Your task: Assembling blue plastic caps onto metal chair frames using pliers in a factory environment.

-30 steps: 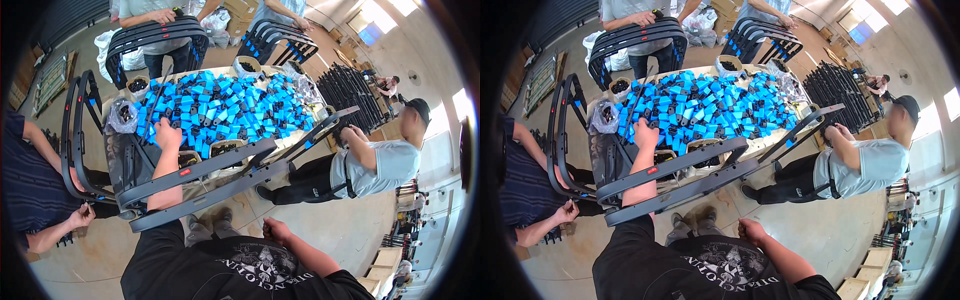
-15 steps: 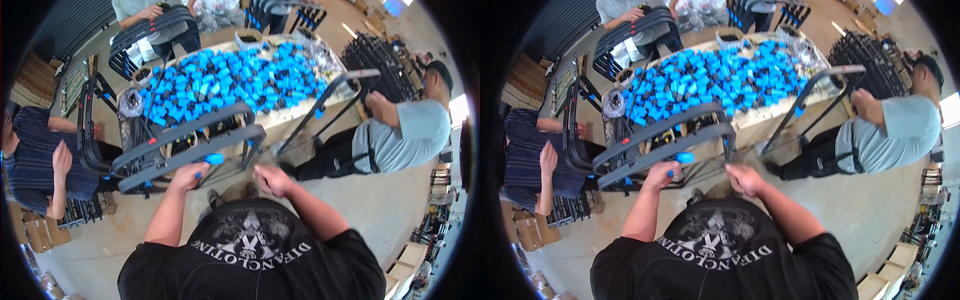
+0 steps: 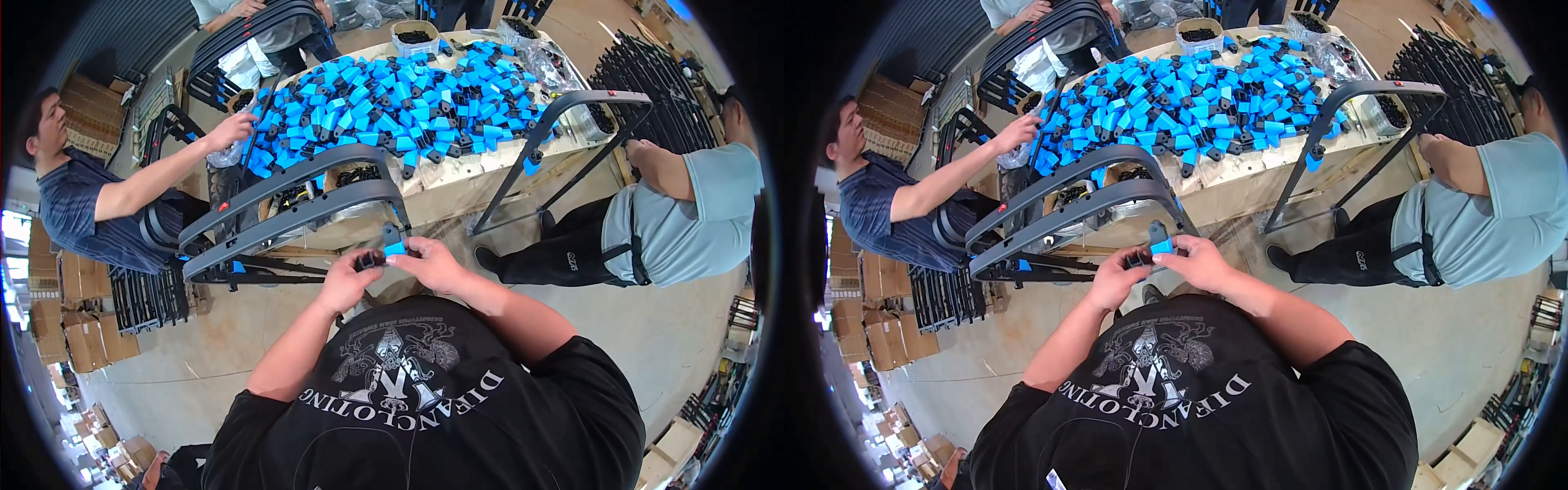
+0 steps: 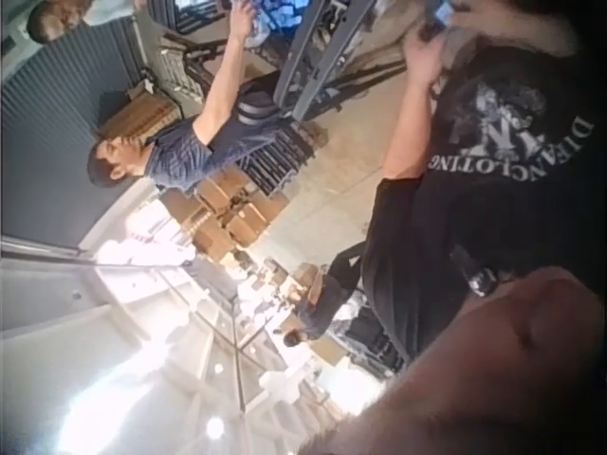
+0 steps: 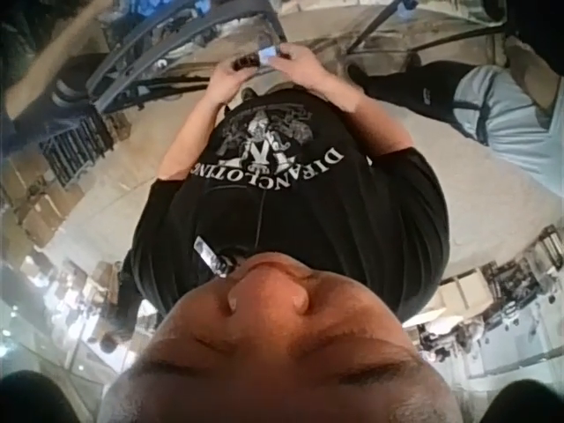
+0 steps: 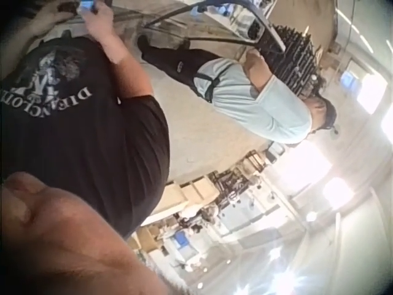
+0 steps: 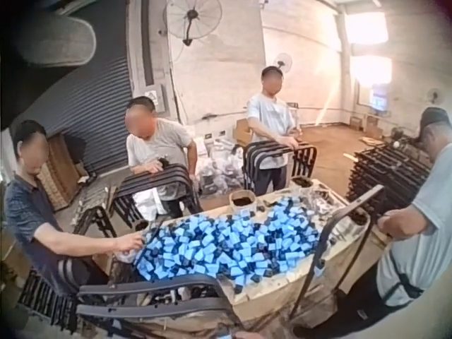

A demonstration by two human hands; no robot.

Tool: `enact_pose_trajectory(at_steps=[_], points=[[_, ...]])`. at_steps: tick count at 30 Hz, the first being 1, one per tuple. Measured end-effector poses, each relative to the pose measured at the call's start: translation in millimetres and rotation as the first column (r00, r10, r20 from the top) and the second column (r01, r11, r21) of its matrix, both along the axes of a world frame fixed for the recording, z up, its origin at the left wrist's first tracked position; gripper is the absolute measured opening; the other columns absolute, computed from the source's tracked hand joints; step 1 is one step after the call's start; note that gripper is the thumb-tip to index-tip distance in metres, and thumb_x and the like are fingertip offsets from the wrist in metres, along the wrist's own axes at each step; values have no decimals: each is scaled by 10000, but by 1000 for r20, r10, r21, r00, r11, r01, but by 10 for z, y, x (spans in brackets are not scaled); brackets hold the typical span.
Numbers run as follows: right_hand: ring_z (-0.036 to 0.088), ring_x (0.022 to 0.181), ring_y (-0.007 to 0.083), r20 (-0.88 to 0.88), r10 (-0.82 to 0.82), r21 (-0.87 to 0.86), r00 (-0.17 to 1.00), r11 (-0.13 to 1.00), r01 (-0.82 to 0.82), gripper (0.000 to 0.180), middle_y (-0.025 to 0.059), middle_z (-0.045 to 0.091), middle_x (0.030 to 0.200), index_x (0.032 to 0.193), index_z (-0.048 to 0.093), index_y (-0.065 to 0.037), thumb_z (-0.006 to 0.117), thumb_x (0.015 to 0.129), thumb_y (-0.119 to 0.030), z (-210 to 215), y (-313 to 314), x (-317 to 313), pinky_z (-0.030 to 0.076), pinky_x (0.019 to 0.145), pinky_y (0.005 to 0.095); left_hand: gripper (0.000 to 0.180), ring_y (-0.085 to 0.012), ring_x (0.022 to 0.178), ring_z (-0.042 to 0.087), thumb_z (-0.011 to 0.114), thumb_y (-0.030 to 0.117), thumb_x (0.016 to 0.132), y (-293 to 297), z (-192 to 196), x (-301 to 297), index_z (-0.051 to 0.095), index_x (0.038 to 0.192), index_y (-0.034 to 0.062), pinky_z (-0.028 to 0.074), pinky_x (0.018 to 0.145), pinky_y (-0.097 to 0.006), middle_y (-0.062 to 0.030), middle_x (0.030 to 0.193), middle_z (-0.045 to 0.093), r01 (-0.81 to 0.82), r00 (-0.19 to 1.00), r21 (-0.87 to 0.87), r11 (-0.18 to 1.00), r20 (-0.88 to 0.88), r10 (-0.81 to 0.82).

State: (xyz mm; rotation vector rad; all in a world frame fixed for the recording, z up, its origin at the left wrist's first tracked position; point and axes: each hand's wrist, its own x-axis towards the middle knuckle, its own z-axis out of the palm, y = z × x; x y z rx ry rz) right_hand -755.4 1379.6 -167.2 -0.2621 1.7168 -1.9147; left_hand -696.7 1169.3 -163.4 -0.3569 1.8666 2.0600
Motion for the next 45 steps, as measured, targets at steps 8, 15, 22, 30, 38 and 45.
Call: enact_pose_trajectory(at_steps=[8, 15, 22, 30, 38, 45], points=[[676, 774, 410, -430, 318, 526, 845, 849, -51, 345, 207, 659, 787, 937, 588, 30, 769, 776, -216, 265, 171, -16, 527, 688, 454, 491, -179, 958, 638, 716, 107, 898, 435, 98, -18, 530, 1345, 24, 555, 781, -343, -45, 1107, 653, -158, 984, 264, 952, 119, 130], [639, 835, 253, 659, 321, -453, 680, 891, 19, 342, 112, 657, 931, 1194, 603, 5, 553, 865, -75, -168, 559, -264, 483, 687, 341, 396, -173, 917, 680, 716, 167, 933, 435, 149, -93, 589, 1277, 16, 556, 775, -315, -121, 1075, 716, -227, 960, 245, 943, 218, 175], [617, 1135, 307, 589, 347, -576, 729, 813, 78, 418, 169, 635, 1166, 1256, 573, 41, 477, 855, -21, -16, 659, -213, 504, 962, 463, 416, -213, 982, 686, 708, 134, 919, 419, 173, -29, 571, 1284, -11, 552, 863, -337, -161, 1093, 718, -185, 976, 249, 951, 158, 149], [636, 1109, 337, 677, 138, -502, 723, 805, 317, 250, 197, 628, 1151, 1121, 588, 22, 493, 892, -11, -173, 572, -187, 528, 992, 465, 443, -209, 1061, 650, 747, 43, 841, 483, 545, -6, 588, 1251, -8, 500, 960, -346, -129, 1144, 699, 146, 986, 117, 982, -98, -135], [650, 1118, 348, 721, 123, -486, 682, 791, 371, 186, 216, 632, 1195, 1130, 546, 13, 423, 1034, -87, 117, 337, -205, 561, 963, 446, 327, -229, 1184, 598, 776, 70, 830, 719, 644, -152, 656, 1129, 15, 441, 1036, -371, -123, 1261, 649, 284, 856, -162, 945, -401, -326], [673, 1063, 287, 740, 18, -362, 673, 854, 374, 223, 179, 654, 1159, 1159, 558, -8, 410, 998, -54, 145, 319, -136, 578, 895, 397, 338, -230, 1164, 620, 736, 21, 856, 672, 567, -96, 619, 1173, 1, 480, 1005, -387, -136, 1281, 624, 177, 947, 147, 973, -294, -128]])
